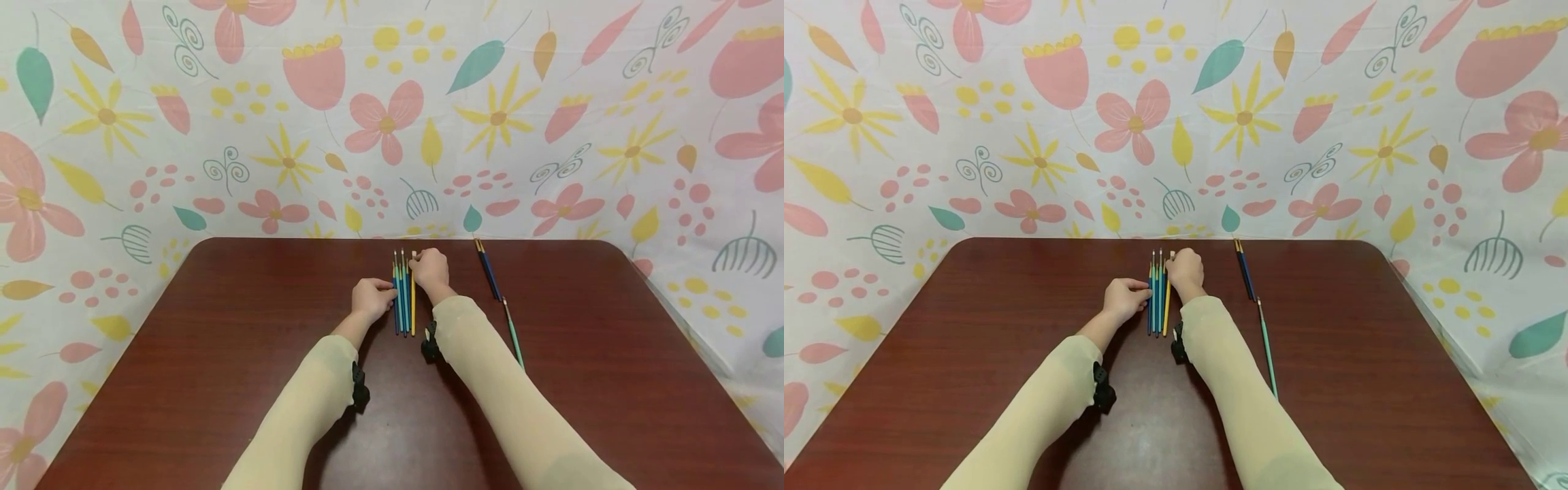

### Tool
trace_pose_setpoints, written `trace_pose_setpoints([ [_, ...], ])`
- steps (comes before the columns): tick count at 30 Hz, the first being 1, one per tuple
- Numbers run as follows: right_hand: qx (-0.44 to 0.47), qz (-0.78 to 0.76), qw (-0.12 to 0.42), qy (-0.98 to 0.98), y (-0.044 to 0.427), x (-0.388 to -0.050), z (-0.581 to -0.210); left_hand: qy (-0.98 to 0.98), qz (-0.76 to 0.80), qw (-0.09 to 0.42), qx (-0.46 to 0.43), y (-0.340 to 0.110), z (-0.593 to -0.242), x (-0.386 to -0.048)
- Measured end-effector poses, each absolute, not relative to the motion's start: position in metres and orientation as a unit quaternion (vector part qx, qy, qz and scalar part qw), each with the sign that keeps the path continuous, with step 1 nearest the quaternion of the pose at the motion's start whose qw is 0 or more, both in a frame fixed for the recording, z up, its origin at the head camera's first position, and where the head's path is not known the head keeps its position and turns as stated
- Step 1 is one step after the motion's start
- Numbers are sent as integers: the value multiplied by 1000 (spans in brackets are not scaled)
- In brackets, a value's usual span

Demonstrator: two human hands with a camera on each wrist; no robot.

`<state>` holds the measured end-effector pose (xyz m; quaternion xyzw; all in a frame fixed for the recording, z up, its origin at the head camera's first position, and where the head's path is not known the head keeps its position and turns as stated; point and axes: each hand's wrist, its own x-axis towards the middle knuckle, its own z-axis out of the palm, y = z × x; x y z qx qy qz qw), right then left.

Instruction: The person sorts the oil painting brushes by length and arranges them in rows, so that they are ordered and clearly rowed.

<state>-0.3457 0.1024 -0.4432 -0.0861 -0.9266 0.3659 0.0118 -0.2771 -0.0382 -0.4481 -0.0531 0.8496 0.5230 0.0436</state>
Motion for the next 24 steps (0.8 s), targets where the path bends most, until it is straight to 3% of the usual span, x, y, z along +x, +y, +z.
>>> trace_pose_setpoints([
  [16,-112,356,5,-928,104,-347,-442,851,520,40,-53,-38,-448,-276],
  [24,-113,366,28,-924,103,-344,-442,850,523,42,-53,-38,-446,-276],
])
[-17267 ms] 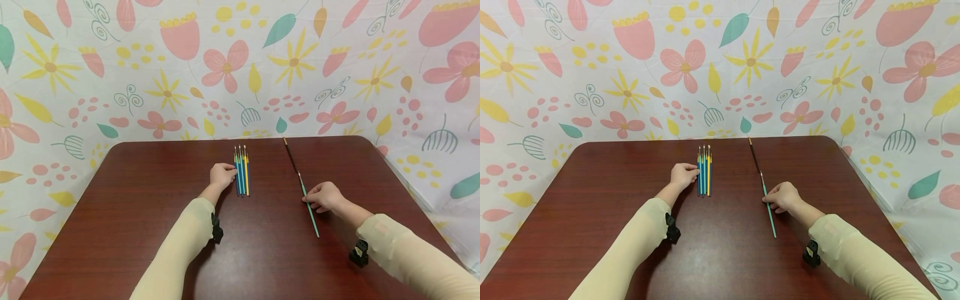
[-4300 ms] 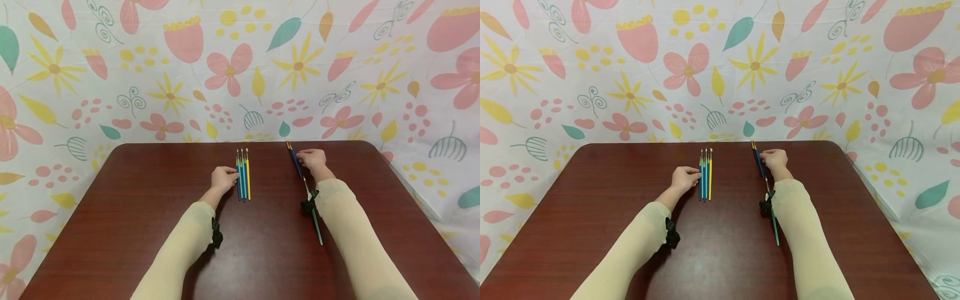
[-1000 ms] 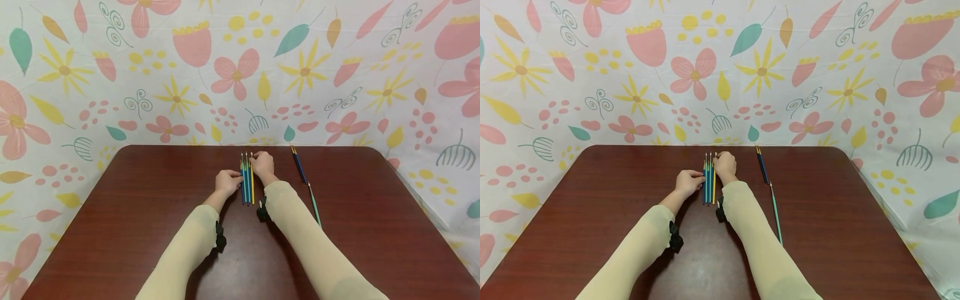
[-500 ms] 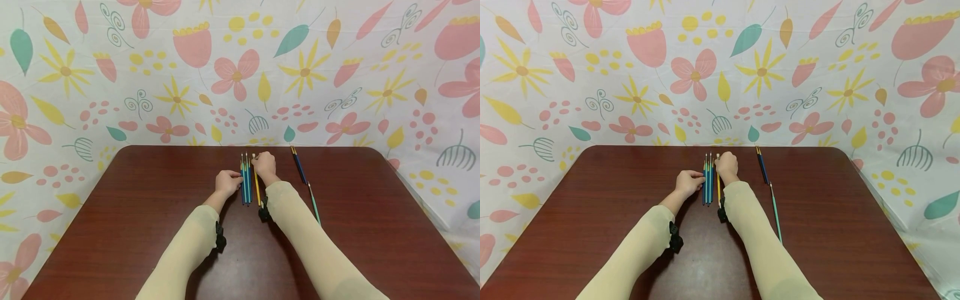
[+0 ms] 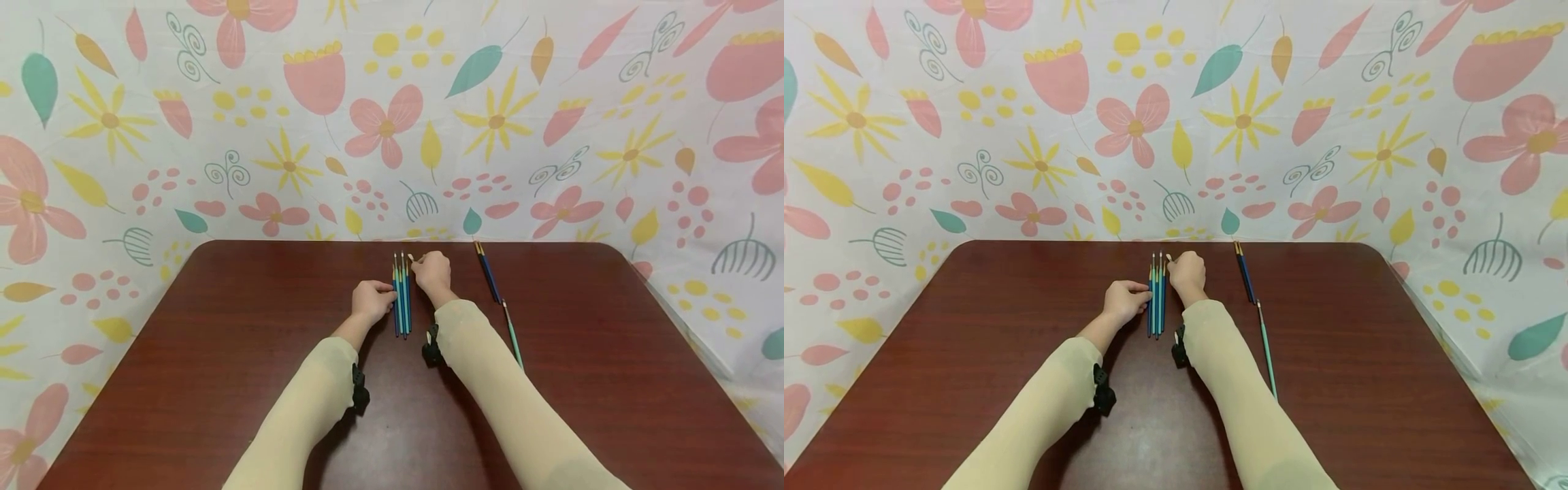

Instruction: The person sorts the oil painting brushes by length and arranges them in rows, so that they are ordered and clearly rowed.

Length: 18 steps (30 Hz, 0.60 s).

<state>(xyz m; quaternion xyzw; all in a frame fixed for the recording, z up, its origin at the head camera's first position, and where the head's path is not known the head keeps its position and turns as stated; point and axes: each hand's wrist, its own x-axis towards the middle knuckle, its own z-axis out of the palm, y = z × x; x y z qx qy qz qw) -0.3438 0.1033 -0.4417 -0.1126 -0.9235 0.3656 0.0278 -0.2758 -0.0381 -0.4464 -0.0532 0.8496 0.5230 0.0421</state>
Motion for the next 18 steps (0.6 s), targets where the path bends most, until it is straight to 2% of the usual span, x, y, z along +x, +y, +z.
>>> trace_pose_setpoints([
  [18,-98,427,83,-895,105,-335,-411,843,533,49,-54,-39,-449,-278],
])
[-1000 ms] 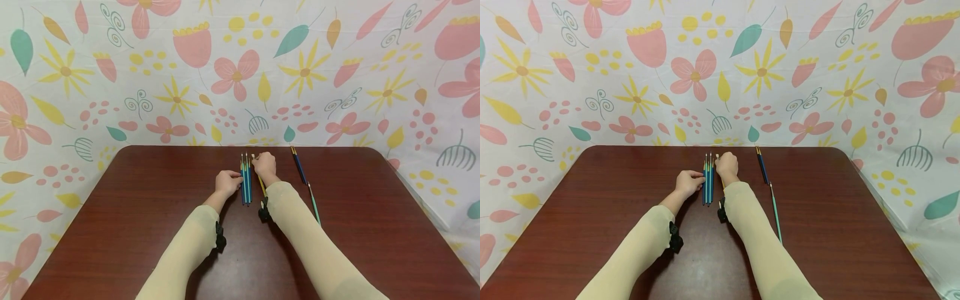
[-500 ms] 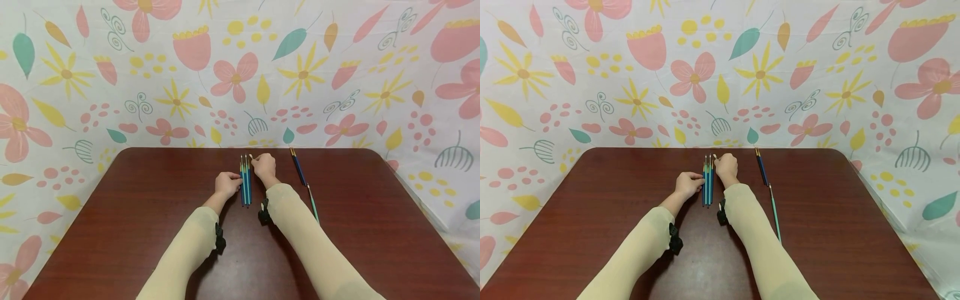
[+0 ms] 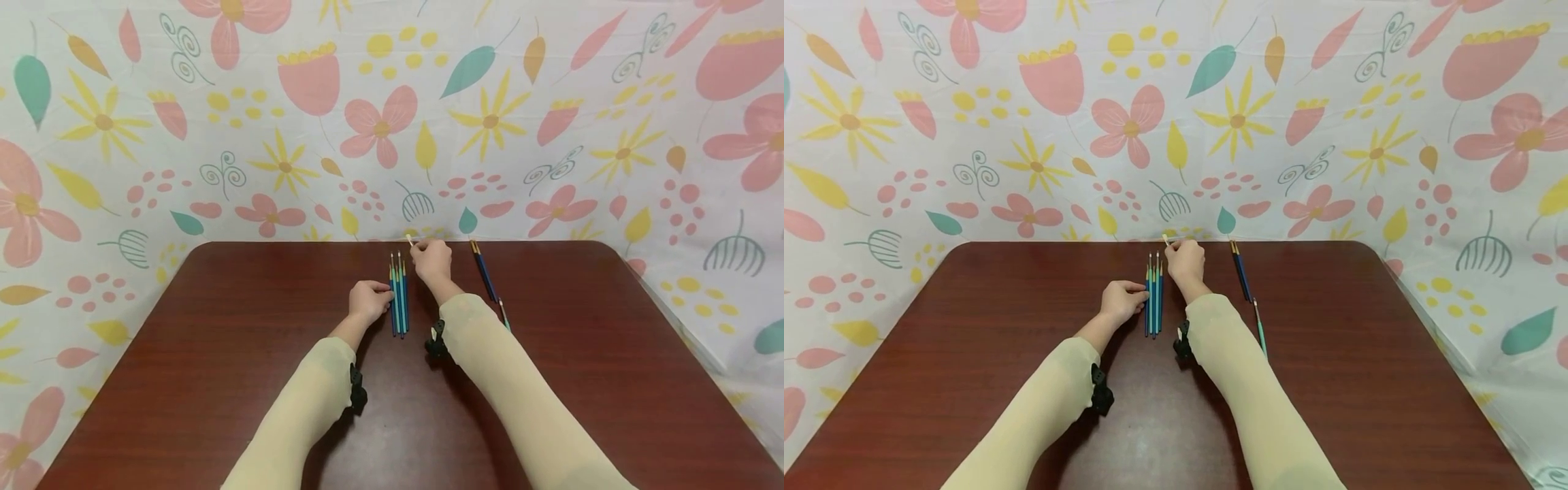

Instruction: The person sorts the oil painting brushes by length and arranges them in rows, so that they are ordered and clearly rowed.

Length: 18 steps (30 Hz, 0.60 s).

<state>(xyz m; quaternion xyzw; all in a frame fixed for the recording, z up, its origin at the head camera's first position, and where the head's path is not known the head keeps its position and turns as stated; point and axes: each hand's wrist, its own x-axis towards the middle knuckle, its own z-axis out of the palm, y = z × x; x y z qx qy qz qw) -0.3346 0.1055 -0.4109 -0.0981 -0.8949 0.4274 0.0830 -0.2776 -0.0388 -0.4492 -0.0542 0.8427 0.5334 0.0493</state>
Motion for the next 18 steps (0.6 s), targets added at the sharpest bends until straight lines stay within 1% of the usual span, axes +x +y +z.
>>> trace_pose_setpoints([
  [18,-86,500,88,-857,123,-329,-397,850,522,46,-49,-38,-446,-276],
])
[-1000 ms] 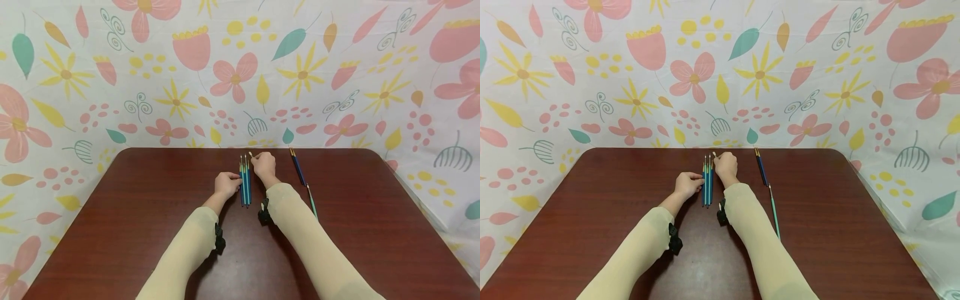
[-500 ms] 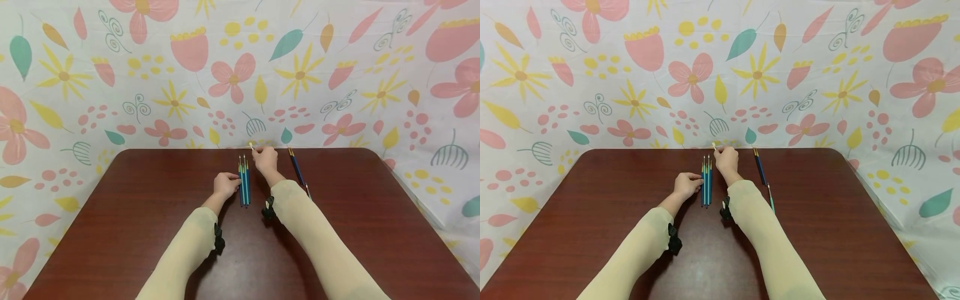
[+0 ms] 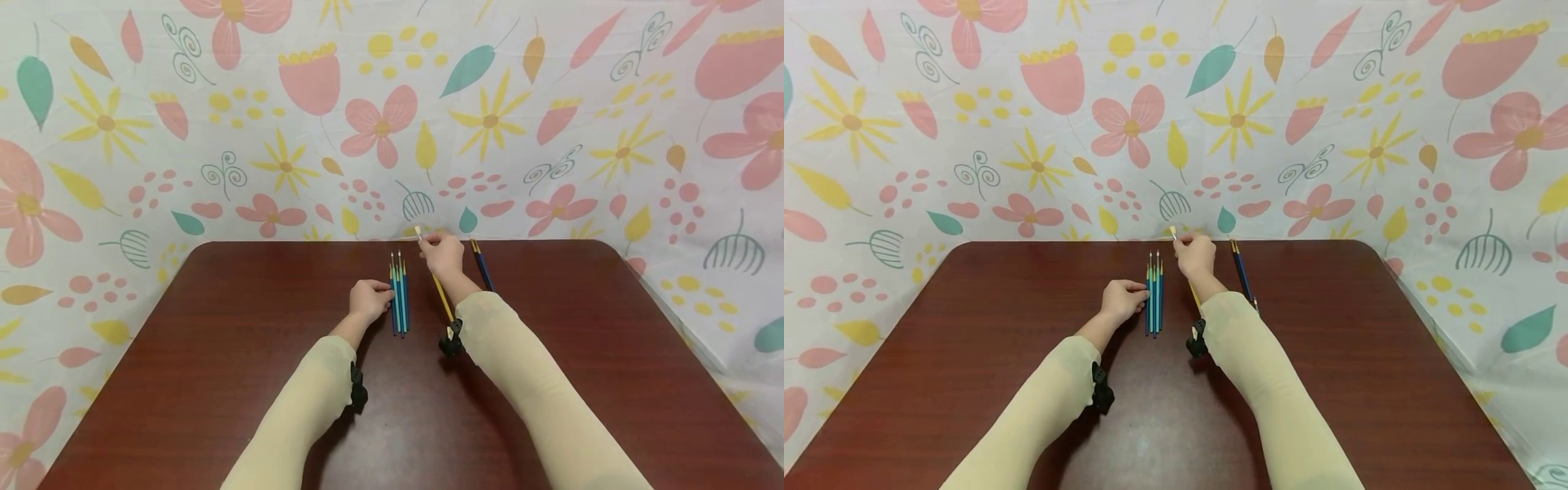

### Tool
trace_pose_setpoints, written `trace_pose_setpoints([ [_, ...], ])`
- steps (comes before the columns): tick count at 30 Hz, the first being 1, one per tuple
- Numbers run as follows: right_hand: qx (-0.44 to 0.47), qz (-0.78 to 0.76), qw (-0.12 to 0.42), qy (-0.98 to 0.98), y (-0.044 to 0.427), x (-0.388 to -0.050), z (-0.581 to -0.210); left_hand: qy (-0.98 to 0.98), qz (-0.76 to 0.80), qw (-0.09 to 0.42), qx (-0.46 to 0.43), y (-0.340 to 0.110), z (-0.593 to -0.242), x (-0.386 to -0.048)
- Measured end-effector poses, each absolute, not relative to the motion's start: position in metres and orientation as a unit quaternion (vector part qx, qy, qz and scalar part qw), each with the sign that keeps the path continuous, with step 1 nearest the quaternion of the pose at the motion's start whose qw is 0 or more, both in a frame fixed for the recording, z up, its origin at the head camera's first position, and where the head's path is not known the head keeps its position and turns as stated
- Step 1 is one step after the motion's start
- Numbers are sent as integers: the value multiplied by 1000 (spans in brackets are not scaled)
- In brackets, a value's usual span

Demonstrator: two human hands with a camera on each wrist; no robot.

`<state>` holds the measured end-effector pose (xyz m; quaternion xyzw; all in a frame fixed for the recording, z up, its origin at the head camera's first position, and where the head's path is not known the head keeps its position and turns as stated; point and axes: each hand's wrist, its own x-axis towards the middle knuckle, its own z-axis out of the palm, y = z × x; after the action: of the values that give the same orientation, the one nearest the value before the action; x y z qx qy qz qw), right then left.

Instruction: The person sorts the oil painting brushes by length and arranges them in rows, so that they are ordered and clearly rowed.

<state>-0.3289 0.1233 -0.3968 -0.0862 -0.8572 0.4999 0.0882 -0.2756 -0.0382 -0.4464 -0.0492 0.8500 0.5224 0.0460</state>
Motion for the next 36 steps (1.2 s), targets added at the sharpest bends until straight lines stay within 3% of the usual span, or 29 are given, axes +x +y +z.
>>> trace_pose_setpoints([
  [36,-81,601,31,-795,170,-305,-373,845,529,50,-51,-38,-448,-276],
])
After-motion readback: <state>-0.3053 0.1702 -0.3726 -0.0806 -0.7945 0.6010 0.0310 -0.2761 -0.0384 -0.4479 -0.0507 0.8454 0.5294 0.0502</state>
